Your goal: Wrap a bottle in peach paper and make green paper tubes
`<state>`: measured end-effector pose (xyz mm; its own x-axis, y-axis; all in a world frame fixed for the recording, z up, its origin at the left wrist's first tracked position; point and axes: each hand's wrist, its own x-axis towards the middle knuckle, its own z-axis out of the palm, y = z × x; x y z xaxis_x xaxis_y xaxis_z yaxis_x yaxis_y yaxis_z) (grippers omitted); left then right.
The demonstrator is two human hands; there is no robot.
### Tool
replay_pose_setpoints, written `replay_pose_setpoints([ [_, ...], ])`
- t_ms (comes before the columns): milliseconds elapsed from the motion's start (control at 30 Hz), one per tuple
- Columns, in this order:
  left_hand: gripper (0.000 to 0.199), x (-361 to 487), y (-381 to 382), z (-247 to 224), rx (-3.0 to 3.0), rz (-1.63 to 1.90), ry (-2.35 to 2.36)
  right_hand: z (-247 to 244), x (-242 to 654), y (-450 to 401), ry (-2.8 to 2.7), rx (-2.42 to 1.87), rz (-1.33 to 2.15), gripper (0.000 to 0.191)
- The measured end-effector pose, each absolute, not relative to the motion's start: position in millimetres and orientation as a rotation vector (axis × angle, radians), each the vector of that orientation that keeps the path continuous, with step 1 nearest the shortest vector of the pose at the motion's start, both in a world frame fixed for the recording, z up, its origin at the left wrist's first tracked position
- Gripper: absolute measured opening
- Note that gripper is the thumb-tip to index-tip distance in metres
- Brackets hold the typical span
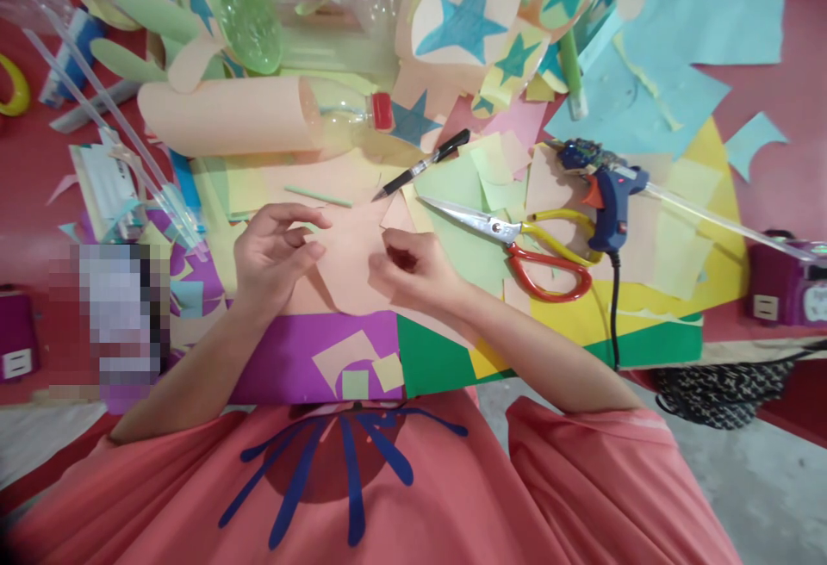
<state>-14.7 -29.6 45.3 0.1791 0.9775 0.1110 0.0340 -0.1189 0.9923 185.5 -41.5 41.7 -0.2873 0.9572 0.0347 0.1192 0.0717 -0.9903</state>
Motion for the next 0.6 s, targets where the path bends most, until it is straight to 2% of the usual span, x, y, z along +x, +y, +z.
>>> replay_pose_setpoints([
  [67,0.023,-15,-32,46,1.464,1.049,1.072,41,185,-40,-1.344,-1.213,1.164,0.036],
  [167,0.014,-15,-34,49,1.948,0.747,1.181,42,185,-37,-1.049,-1.268,0.976,0.034],
  [267,0.011,-15,-31,51,2.46,0.397,1.19,42,185,-35,-0.958,-1.305,0.977,0.036],
  [333,0.006,-16,-28,50,2.595,0.303,1.149,41,185,-34,-0.955,-1.297,1.003,0.037],
  [467,0.012,-23,-20,42,2.638,0.37,1.105,36,185,-35,-0.935,-1.226,1.034,0.035],
  [600,0.011,-35,-12,37,2.534,0.606,1.365,31,185,-36,-0.912,-1.206,1.116,0.035],
])
